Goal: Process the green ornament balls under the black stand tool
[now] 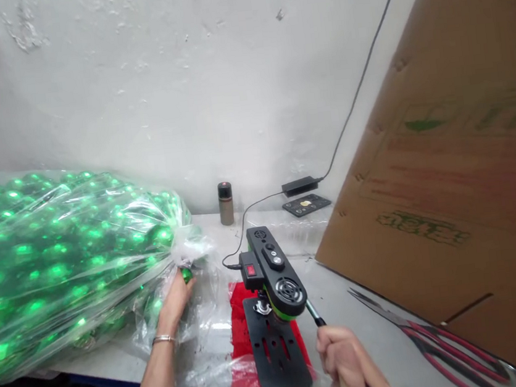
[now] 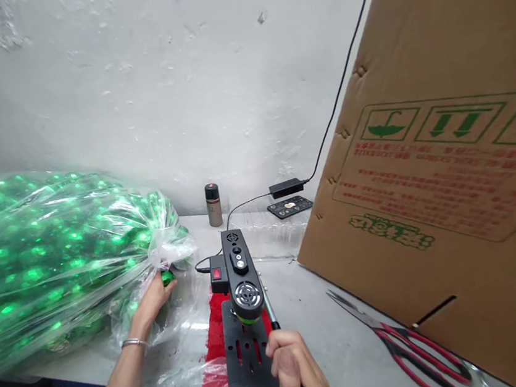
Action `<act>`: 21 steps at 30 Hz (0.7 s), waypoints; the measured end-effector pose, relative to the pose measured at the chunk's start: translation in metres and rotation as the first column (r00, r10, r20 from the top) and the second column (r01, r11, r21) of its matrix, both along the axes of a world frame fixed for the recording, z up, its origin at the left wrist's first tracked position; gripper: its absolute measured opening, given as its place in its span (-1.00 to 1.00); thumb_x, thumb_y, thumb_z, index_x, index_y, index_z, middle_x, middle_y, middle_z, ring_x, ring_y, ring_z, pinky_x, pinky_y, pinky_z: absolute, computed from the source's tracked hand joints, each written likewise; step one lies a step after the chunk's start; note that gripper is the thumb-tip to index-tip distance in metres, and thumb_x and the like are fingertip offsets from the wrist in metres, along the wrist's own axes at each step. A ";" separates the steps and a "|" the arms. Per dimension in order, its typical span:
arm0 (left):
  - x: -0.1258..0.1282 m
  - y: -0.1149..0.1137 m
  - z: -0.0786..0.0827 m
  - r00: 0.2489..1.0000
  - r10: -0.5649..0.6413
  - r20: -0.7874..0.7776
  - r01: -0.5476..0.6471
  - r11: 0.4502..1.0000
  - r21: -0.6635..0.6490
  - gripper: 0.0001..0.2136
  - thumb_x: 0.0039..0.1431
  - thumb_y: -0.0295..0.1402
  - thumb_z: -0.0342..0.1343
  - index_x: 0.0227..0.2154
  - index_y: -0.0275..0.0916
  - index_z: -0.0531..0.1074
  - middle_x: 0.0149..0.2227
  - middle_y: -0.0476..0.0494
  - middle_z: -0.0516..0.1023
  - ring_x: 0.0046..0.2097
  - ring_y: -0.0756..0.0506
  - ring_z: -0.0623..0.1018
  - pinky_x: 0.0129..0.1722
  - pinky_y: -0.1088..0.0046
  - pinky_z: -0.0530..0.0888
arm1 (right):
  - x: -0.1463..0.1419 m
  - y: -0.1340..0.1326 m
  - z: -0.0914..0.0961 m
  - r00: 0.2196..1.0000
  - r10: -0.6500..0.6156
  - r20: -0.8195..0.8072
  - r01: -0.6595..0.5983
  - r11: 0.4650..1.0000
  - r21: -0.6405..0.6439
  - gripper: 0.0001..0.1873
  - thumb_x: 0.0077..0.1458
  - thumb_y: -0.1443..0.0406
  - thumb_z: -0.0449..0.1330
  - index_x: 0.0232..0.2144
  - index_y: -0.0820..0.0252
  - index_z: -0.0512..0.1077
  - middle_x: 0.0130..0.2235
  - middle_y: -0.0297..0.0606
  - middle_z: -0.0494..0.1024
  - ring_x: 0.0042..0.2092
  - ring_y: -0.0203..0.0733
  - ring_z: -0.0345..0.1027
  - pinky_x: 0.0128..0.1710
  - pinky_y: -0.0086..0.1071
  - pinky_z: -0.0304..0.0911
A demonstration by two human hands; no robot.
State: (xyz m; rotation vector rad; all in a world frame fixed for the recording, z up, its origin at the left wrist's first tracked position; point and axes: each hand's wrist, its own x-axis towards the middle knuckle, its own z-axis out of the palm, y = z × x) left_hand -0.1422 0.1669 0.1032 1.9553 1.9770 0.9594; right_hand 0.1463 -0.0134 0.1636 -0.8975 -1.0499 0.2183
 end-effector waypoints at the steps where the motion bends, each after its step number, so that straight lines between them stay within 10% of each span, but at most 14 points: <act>1: 0.002 -0.007 -0.004 1.000 -0.020 0.015 0.020 0.999 -0.037 -0.52 0.21 -0.33 0.41 0.18 -0.25 0.55 0.19 -0.38 0.64 0.23 -0.42 0.64 0.26 -0.10 0.58 | 0.002 0.000 -0.001 1.000 0.005 0.013 -0.005 1.000 0.006 -0.51 0.51 0.27 0.19 -0.54 0.13 0.33 -0.49 -0.33 0.39 -0.42 -0.26 0.29 -0.46 -0.36 0.07; 7: 0.028 -0.047 -0.027 0.962 -0.115 0.247 0.153 0.978 -0.144 -0.53 0.20 -0.19 0.29 0.17 -0.10 0.60 0.41 -0.34 0.54 0.50 -0.41 0.42 0.49 -0.07 0.36 | 0.008 0.000 -0.004 0.996 0.058 0.063 -0.061 0.997 0.044 -0.55 0.51 0.34 0.17 -0.51 0.13 0.32 -0.50 -0.34 0.35 -0.39 -0.24 0.33 -0.45 -0.38 0.08; 13: 0.041 -0.054 -0.030 0.874 0.121 0.471 -0.017 0.975 -0.220 -0.31 0.22 -0.02 0.30 0.32 -0.28 0.42 0.44 -0.57 0.46 0.52 -0.49 0.40 0.53 -0.13 0.27 | 0.006 0.002 0.001 0.997 0.029 0.072 -0.031 0.999 0.034 -0.52 0.53 0.30 0.14 -0.52 0.12 0.30 -0.49 -0.34 0.35 -0.43 -0.25 0.28 -0.47 -0.38 0.08; 21: 0.072 -0.077 -0.014 0.555 0.216 0.803 -0.010 0.967 -0.253 -0.27 0.00 0.02 0.49 0.18 -0.19 0.45 0.19 -0.41 0.66 0.22 -0.42 0.69 0.26 -0.01 0.61 | 0.002 0.002 0.040 0.994 0.010 0.106 -0.011 1.000 0.016 -0.49 0.56 0.26 0.12 -0.53 0.12 0.30 -0.52 -0.38 0.33 -0.47 -0.31 0.26 -0.52 -0.42 0.09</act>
